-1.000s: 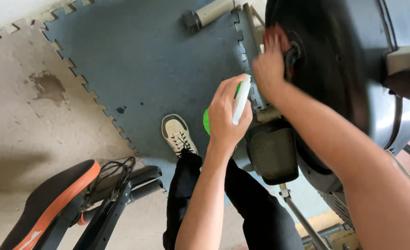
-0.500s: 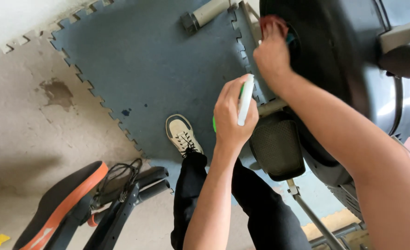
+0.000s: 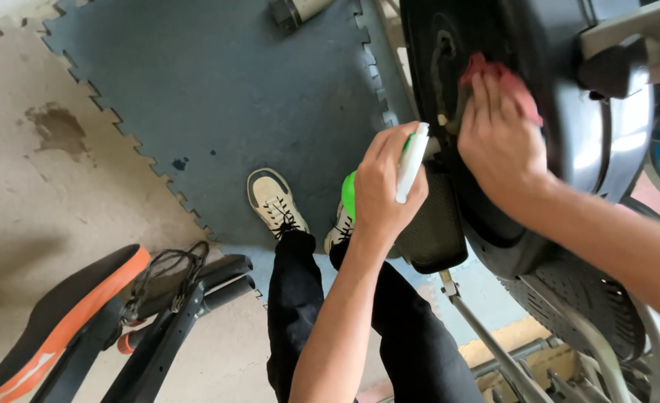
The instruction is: Clean gym equipment using a spray bottle and a cloth.
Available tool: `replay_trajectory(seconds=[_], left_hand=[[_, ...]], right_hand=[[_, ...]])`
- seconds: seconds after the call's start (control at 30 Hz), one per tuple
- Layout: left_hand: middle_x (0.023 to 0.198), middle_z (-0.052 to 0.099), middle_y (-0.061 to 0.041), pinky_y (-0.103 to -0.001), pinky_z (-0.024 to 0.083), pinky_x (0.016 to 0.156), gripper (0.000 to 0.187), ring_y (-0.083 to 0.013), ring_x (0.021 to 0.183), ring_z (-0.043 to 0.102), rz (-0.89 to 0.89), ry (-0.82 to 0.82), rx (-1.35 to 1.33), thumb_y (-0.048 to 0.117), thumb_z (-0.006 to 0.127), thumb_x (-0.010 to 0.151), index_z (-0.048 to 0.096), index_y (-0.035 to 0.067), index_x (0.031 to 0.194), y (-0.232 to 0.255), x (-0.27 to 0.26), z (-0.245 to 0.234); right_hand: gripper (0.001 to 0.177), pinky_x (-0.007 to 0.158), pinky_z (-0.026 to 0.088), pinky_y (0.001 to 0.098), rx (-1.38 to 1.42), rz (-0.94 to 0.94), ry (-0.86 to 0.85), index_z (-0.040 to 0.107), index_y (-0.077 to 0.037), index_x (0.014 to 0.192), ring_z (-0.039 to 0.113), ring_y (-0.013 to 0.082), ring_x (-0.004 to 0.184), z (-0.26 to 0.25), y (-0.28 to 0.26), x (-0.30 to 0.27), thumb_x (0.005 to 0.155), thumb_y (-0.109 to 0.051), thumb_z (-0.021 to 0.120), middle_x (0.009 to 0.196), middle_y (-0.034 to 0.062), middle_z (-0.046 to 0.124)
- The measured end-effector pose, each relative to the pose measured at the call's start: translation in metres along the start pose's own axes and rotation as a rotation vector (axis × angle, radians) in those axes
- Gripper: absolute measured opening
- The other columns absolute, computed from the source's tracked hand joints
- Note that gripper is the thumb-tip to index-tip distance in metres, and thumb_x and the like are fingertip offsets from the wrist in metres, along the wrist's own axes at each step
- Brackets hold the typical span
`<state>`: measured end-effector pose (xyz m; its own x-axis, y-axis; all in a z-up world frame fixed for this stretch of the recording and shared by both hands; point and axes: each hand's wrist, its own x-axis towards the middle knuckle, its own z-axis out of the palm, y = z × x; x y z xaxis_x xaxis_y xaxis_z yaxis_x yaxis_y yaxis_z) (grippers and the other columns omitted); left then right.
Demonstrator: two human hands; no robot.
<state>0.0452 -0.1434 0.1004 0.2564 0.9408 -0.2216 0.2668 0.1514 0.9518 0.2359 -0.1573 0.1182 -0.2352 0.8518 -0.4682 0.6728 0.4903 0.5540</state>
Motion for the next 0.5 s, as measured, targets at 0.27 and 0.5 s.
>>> replay_trajectory(seconds=[0.27, 0.5], left_hand=[[0.123, 0.069, -0.012, -0.037, 0.061, 0.081, 0.043, -0.0331, 0.097, 0.073, -0.009, -0.038, -0.052, -0.002, 0.067, 0.083, 0.065, 0.008, 0.125, 0.002, -0.007, 0.001], [0.122, 0.069, -0.013, -0.038, 0.061, 0.085, 0.041, -0.0347, 0.101, 0.073, 0.009, 0.003, -0.028, -0.003, 0.067, 0.084, 0.066, 0.007, 0.124, 0.003, -0.01, 0.004]], right_hand=[[0.016, 0.092, 0.047, 0.0386, 0.094, 0.093, 0.101, 0.068, 0.0, 0.105, 0.062, 0.0294, 0.107, 0.059, -0.006, 0.111, 0.097, -0.012, 0.061, 0.104, 0.0156, 0.067], [0.044, 0.117, 0.036, 0.0412, -0.242, -0.053, 0.096, 0.068, -0.006, 0.124, 0.055, 0.0251, 0.133, -0.042, 0.029, 0.019, 0.089, -0.029, 0.056, 0.138, 0.0115, 0.063]])
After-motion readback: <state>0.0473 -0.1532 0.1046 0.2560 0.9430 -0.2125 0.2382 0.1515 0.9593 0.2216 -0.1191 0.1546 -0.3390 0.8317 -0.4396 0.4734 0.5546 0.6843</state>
